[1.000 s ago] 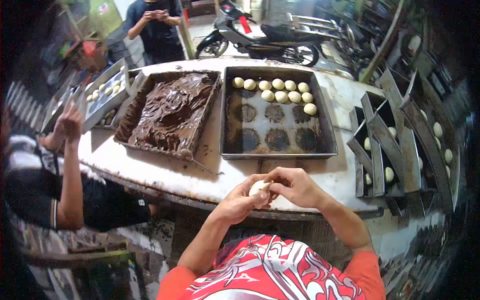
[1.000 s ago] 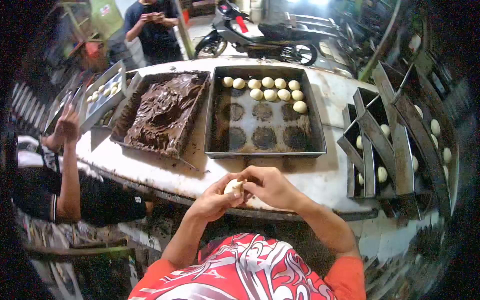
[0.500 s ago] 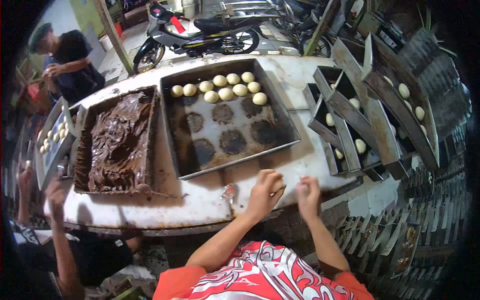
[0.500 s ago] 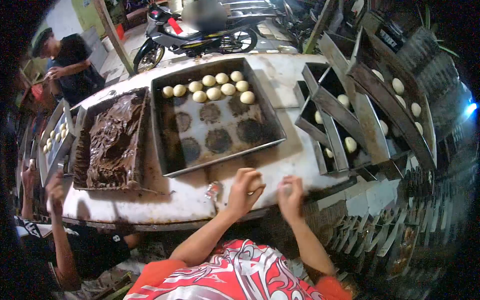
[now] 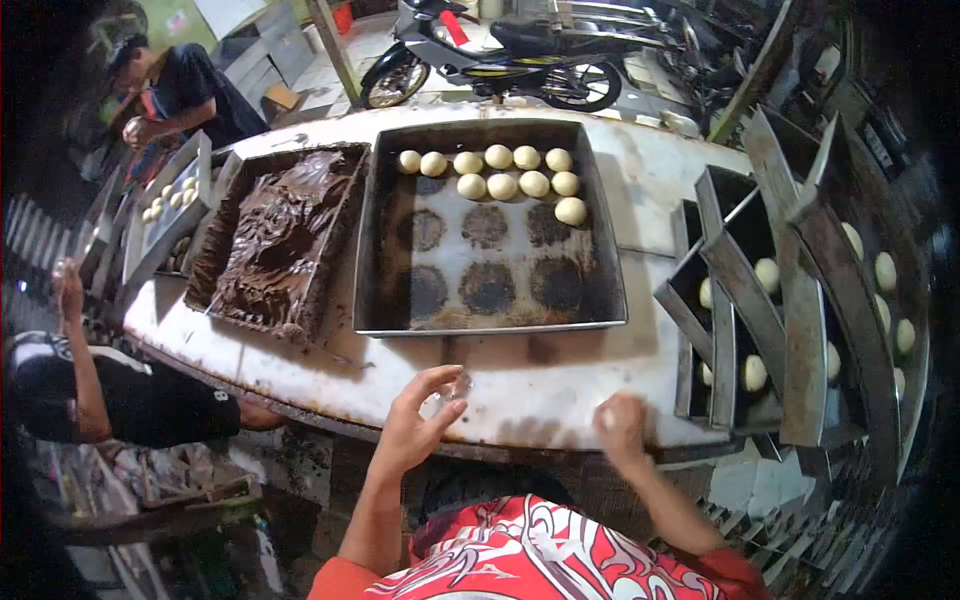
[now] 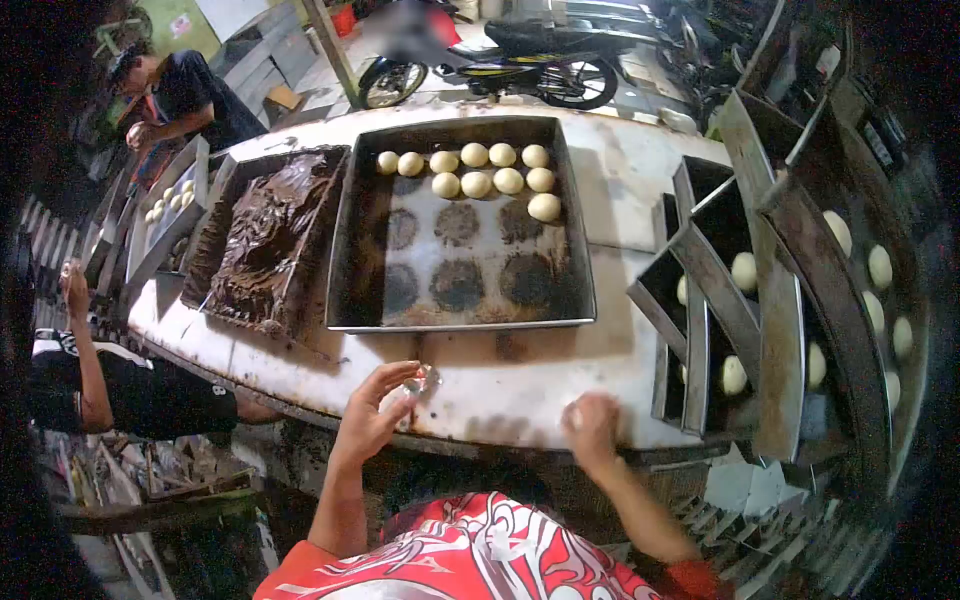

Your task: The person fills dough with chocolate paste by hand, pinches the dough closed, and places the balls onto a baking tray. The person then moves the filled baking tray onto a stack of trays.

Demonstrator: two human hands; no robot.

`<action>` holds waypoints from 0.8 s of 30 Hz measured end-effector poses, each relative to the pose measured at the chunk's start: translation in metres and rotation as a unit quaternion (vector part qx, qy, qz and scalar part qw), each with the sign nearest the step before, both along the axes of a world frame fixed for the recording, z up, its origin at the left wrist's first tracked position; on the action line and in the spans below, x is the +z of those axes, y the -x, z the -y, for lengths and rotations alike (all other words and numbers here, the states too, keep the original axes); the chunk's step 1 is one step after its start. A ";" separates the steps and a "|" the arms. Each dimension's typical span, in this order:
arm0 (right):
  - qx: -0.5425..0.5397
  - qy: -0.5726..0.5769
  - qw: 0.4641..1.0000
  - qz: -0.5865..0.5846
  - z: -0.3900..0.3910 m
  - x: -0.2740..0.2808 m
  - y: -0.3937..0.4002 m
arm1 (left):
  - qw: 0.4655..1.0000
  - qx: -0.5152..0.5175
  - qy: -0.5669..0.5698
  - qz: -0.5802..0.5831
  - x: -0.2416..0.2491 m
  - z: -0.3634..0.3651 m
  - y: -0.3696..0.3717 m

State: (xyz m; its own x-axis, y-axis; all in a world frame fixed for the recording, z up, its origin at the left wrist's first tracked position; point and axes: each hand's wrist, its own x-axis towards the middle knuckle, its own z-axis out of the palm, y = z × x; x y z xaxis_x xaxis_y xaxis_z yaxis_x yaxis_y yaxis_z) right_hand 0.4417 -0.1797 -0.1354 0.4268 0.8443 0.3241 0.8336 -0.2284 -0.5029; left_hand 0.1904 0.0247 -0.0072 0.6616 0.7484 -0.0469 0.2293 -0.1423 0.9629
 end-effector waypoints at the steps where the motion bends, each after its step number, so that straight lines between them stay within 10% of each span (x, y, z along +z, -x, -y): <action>1: -0.084 0.001 0.996 0.034 -0.023 0.012 -0.016 | 1.000 0.004 0.013 0.012 0.002 -0.010 -0.004; 5: -0.191 -0.045 0.980 -0.028 -0.098 -0.005 0.000 | 0.999 -0.027 0.044 0.013 -0.002 -0.090 -0.063; 10: -0.063 -0.026 0.997 0.021 -0.056 0.010 0.061 | 0.973 -0.006 -0.212 -0.094 -0.032 -0.230 -0.176; 18: -0.198 0.085 0.969 0.122 -0.036 0.011 0.050 | 0.814 -0.133 -0.530 -0.196 -0.083 -0.281 -0.240; 21: -0.154 0.163 0.974 0.043 -0.008 0.045 0.059 | 0.823 -0.023 -0.542 -0.172 -0.124 -0.308 -0.241; 24: -0.023 0.238 0.886 -0.398 0.045 0.091 0.012 | 0.920 -0.114 -0.351 -0.131 -0.055 -0.295 -0.212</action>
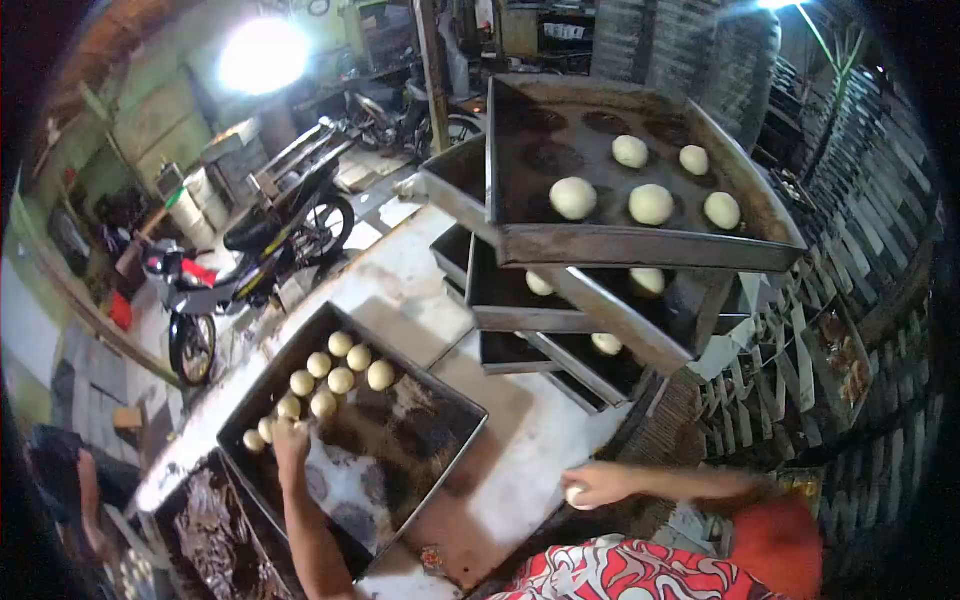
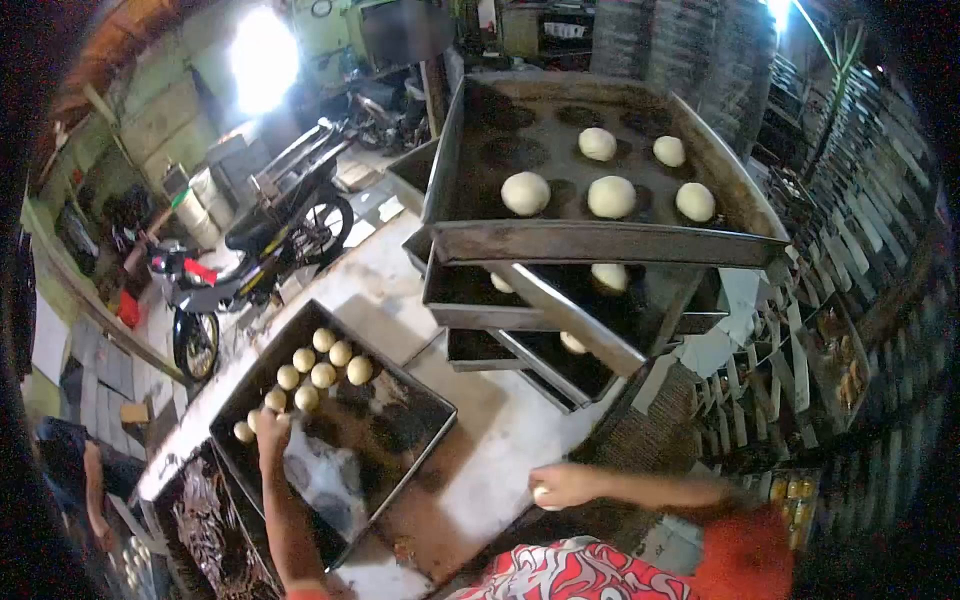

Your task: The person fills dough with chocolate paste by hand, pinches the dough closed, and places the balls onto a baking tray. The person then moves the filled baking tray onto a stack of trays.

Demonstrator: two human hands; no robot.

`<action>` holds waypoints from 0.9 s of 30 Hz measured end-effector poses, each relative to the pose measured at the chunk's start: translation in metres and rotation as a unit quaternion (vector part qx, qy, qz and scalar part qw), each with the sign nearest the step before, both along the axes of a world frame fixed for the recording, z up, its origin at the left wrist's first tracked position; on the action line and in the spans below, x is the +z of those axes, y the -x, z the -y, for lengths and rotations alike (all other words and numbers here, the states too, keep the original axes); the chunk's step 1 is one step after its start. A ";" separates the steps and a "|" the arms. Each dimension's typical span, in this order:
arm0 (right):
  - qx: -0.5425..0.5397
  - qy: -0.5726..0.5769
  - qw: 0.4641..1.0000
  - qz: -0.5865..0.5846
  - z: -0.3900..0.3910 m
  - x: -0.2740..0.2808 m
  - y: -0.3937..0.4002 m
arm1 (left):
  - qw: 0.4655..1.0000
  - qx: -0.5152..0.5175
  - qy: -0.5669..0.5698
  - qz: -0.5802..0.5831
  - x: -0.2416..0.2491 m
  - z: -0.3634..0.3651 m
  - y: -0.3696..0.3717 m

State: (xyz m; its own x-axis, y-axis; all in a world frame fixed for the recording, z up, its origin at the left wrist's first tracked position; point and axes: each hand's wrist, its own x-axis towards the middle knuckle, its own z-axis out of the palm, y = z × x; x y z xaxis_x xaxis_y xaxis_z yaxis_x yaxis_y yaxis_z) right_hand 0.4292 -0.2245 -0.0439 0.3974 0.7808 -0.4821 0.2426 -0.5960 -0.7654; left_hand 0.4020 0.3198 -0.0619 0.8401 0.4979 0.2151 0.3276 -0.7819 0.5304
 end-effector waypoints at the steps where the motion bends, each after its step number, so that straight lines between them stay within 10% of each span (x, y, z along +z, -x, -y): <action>1: 0.063 -0.053 0.993 -0.082 0.021 0.041 -0.019 | 0.996 -0.021 0.062 0.058 0.019 0.018 0.018; 3: 0.062 -0.189 0.974 -0.106 0.046 0.183 -0.044 | 0.923 0.081 0.353 0.129 0.071 0.081 0.066; 5: 0.062 -0.198 0.962 0.178 0.071 0.302 -0.077 | 0.873 0.068 0.412 0.252 0.090 0.145 0.105; 6: 0.135 -0.403 0.881 0.208 0.073 0.316 -0.129 | 0.846 0.040 0.444 0.294 0.091 0.175 0.122; 7: -0.076 -0.342 0.921 0.173 0.067 0.366 -0.135 | 0.815 0.016 0.472 0.335 0.089 0.204 0.136; 9: -0.069 -0.273 0.793 0.540 0.037 0.415 -0.194 | 0.773 0.034 0.530 0.347 0.085 0.257 0.155; 11: -0.207 -0.186 0.785 0.553 -0.005 0.417 -0.286 | 0.742 0.102 0.566 0.343 0.070 0.302 0.172; 12: -0.081 -0.245 0.698 0.669 -0.025 0.395 -0.346 | 0.729 0.101 0.585 0.340 0.067 0.325 0.185; 13: -0.176 -0.130 0.774 0.595 -0.051 0.363 -0.353 | 0.716 0.095 0.604 0.338 0.069 0.345 0.197; 14: 0.105 -0.027 0.788 0.606 -0.055 0.334 -0.384 | 0.624 0.161 0.687 0.336 0.087 0.368 0.213; 15: -0.031 0.214 0.807 0.550 -0.074 0.306 -0.369 | 0.522 0.223 0.755 0.328 0.103 0.379 0.230; 17: -0.158 -0.021 0.827 0.539 -0.069 0.292 -0.406 | 0.656 0.325 0.639 0.236 0.101 0.389 0.263; 21: -0.247 -0.222 0.909 0.253 -0.061 0.387 -0.293 | 0.394 0.266 0.742 0.472 0.032 0.363 0.345; 23: -0.120 -0.358 0.879 0.293 -0.080 0.385 -0.234 | 0.713 0.338 0.453 0.415 -0.038 0.335 0.345; 24: -0.107 -0.402 0.842 0.344 -0.099 0.372 -0.165 | 0.467 0.238 0.648 0.552 0.025 0.326 0.311; 27: -0.114 -0.492 0.834 0.222 -0.126 0.257 -0.019 | 0.516 0.231 0.669 0.483 0.037 0.296 0.291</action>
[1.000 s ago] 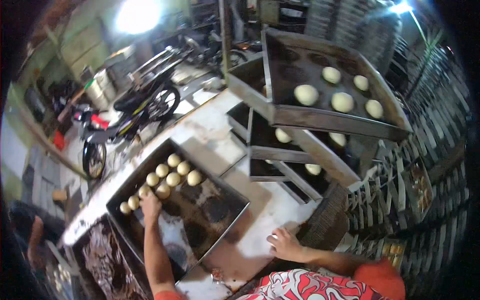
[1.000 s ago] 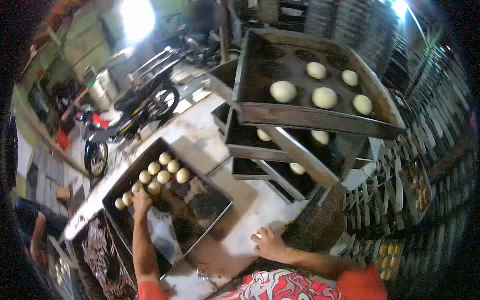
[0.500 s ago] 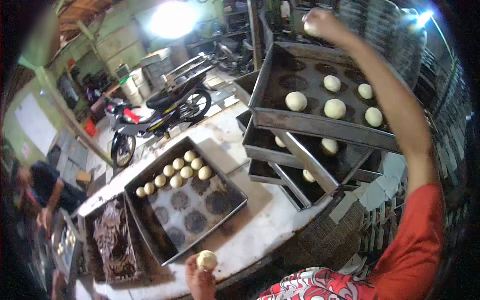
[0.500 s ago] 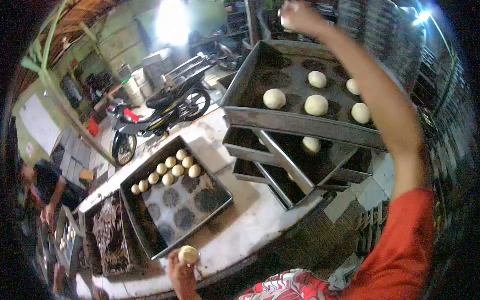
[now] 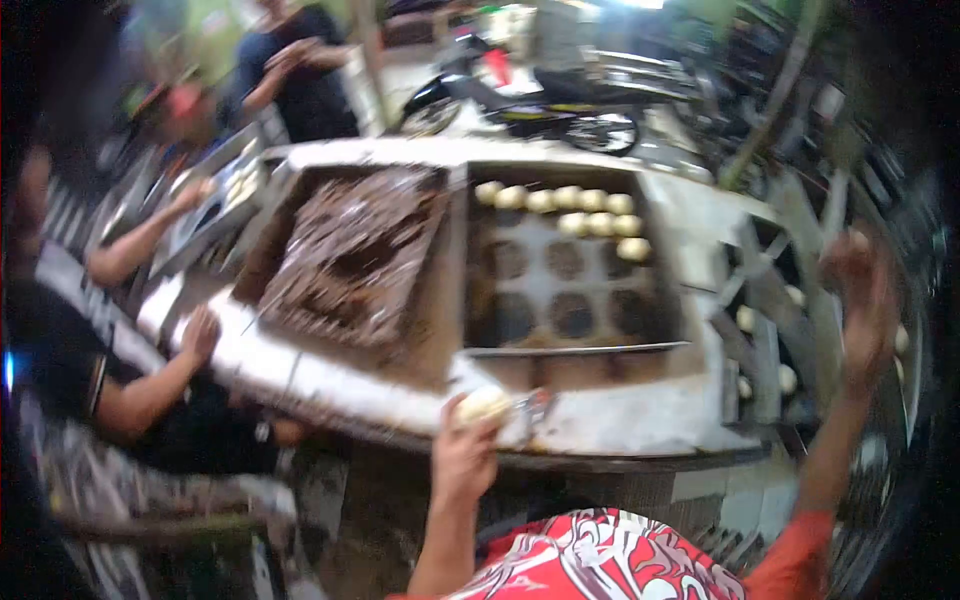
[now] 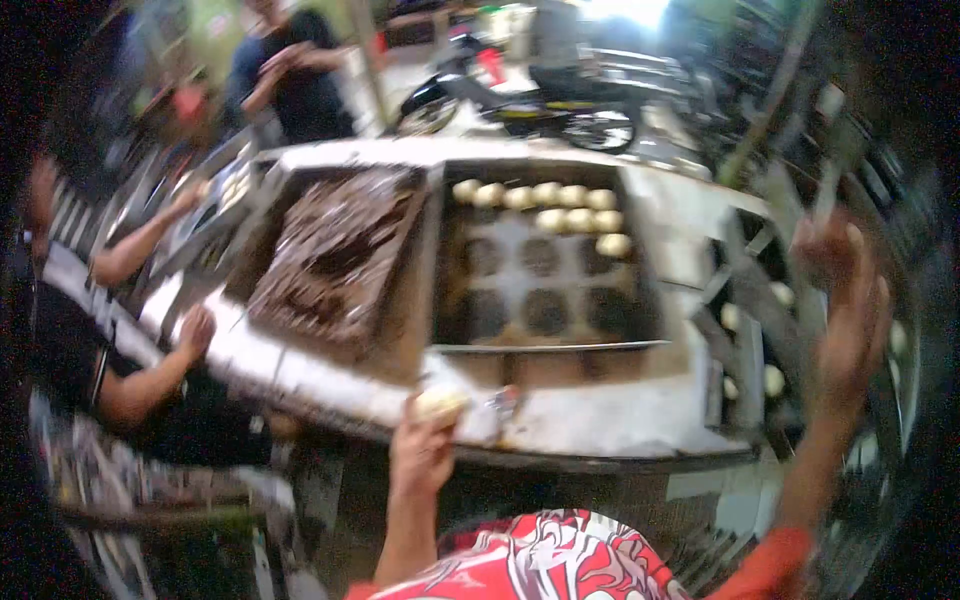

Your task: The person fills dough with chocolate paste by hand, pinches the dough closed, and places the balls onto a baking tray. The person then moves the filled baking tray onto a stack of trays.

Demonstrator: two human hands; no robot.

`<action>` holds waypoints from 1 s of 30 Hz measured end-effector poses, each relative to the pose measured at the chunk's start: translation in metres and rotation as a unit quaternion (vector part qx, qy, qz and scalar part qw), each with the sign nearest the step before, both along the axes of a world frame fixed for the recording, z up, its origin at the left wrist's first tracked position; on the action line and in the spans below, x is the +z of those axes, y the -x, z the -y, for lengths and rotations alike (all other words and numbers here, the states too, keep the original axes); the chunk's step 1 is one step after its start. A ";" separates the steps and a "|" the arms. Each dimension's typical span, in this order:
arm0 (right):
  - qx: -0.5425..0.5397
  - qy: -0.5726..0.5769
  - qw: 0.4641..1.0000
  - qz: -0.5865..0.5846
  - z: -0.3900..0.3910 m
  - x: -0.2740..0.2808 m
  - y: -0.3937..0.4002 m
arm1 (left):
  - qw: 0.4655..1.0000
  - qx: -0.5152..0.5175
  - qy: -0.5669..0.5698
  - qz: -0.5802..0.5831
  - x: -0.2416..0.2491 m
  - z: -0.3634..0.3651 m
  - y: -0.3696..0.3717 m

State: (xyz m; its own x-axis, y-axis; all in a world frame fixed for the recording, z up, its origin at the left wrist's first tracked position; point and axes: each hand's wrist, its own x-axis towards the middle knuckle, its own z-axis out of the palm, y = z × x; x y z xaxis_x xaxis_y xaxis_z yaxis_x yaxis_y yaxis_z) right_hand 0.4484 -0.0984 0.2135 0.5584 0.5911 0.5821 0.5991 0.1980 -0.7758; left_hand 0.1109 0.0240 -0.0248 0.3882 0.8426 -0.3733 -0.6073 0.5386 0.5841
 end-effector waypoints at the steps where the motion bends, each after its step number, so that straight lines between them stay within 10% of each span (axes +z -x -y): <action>1: 0.259 0.152 0.950 -0.089 -0.012 -0.038 0.009 | 0.996 -0.036 -0.043 -0.073 -0.001 -0.010 -0.007; 5: 0.213 0.087 0.956 0.180 -0.136 -0.199 0.220 | 0.894 -0.192 -0.296 -0.274 0.010 -0.022 0.029; 6: 0.279 0.143 0.929 -0.194 -0.162 -0.237 0.245 | 0.874 -0.278 -0.301 -0.262 0.018 -0.026 0.049; 8: 0.196 0.236 0.908 -0.285 -0.189 -0.296 0.273 | 0.928 -0.344 -0.087 -0.113 0.001 -0.053 0.106; 10: 0.081 0.246 0.966 0.000 -0.201 -0.295 0.314 | 0.956 -0.276 0.074 0.058 -0.021 -0.056 0.165; 14: 0.024 0.258 0.965 -0.048 -0.223 -0.332 0.336 | 0.986 -0.130 0.102 -0.011 -0.041 -0.071 0.208; 18: 0.074 0.160 0.979 0.101 -0.224 -0.266 0.360 | 0.950 -0.163 -0.036 -0.263 -0.035 -0.108 0.171; 22: 0.137 0.316 0.921 0.184 -0.280 -0.205 0.332 | 0.954 -0.247 -0.139 -0.098 -0.021 -0.124 0.147; 28: 0.250 0.542 0.666 0.448 -0.321 -0.185 0.323 | 0.978 -0.188 0.017 0.086 -0.007 -0.144 0.185; 30: 0.259 0.512 0.716 0.397 -0.319 -0.181 0.320 | 0.987 -0.126 0.099 0.027 -0.018 -0.151 0.181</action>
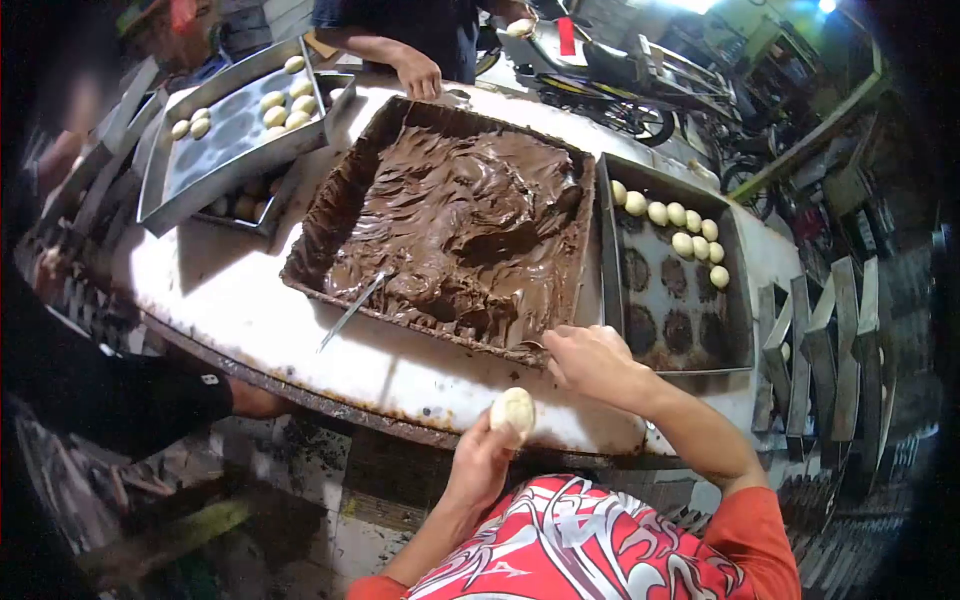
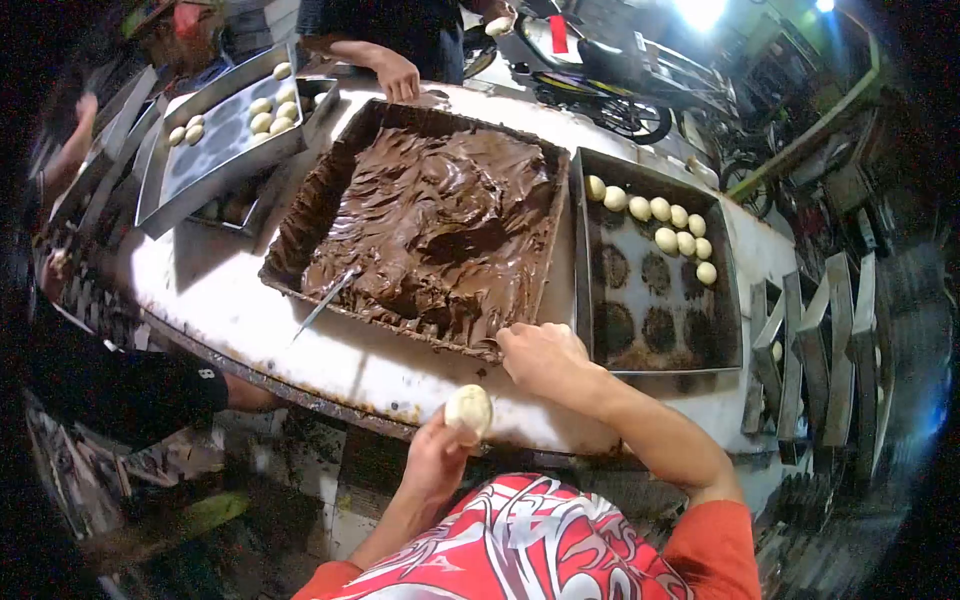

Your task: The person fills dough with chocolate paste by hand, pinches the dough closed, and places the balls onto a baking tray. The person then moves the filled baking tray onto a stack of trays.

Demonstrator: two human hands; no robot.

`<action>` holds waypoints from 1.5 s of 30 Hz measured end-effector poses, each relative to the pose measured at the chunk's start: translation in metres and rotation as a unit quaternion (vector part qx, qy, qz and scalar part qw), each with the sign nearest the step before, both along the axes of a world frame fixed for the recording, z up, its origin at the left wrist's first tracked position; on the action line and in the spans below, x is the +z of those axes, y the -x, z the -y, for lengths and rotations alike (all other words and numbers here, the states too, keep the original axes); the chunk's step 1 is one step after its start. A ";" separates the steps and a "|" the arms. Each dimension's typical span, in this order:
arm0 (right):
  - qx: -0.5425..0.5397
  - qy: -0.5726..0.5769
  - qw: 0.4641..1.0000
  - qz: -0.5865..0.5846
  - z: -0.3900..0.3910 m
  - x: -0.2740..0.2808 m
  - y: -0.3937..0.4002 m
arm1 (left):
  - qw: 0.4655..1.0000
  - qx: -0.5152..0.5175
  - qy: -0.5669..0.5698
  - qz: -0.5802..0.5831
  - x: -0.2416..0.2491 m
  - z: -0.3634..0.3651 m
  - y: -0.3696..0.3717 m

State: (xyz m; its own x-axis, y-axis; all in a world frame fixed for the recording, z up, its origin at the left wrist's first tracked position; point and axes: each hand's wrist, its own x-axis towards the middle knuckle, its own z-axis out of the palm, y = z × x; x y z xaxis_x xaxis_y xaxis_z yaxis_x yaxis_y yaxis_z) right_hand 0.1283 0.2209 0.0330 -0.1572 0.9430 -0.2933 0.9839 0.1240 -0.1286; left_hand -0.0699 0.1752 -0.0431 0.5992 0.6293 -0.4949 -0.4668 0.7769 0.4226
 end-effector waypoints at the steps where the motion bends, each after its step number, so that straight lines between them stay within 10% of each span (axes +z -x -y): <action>1: -0.004 -0.002 1.000 0.002 0.006 0.008 0.002 | 0.999 0.014 0.013 -0.042 0.003 -0.004 -0.002; 8: -0.103 -0.245 0.927 -0.264 0.063 -0.022 0.028 | 0.921 0.128 0.155 0.333 0.023 -0.054 -0.014; 12: -0.110 -0.382 0.872 -0.286 0.087 -0.072 -0.001 | 0.908 0.142 0.160 0.360 0.035 -0.068 0.012; 16: -0.214 -0.376 0.867 -0.246 0.106 -0.119 -0.004 | 0.985 0.026 -0.096 0.141 0.021 -0.057 0.021; 22: -0.226 -0.398 0.862 -0.218 0.111 -0.078 -0.008 | 0.979 0.005 0.023 0.202 0.001 -0.009 -0.023; 28: -0.125 0.043 0.853 -0.505 0.135 0.003 -0.075 | 0.977 -0.172 -0.058 0.113 0.020 0.058 -0.102; 32: -0.212 -0.090 0.811 -0.537 0.214 -0.005 -0.131 | 0.990 -0.103 0.024 0.093 0.030 0.108 -0.156; 36: -0.037 -0.406 0.830 -0.381 0.300 -0.032 -0.155 | 0.960 -0.021 0.132 0.244 0.010 0.175 -0.222; 40: 0.005 -0.449 0.859 -0.245 0.348 -0.025 -0.185 | 0.964 -0.052 0.105 0.237 0.022 0.224 -0.267; 45: -0.074 -0.360 0.855 -0.365 0.387 -0.028 -0.240 | 0.945 -0.180 -0.256 -0.089 0.044 0.258 -0.300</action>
State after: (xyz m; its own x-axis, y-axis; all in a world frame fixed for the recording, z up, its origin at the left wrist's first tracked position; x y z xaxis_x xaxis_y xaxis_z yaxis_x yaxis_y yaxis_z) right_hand 0.3679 -0.1664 0.0048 0.0864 0.8634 0.4971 0.6859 0.3103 -0.6582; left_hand 0.2303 -0.0828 0.0008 0.7561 0.5845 -0.2943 -0.0961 0.5440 0.8336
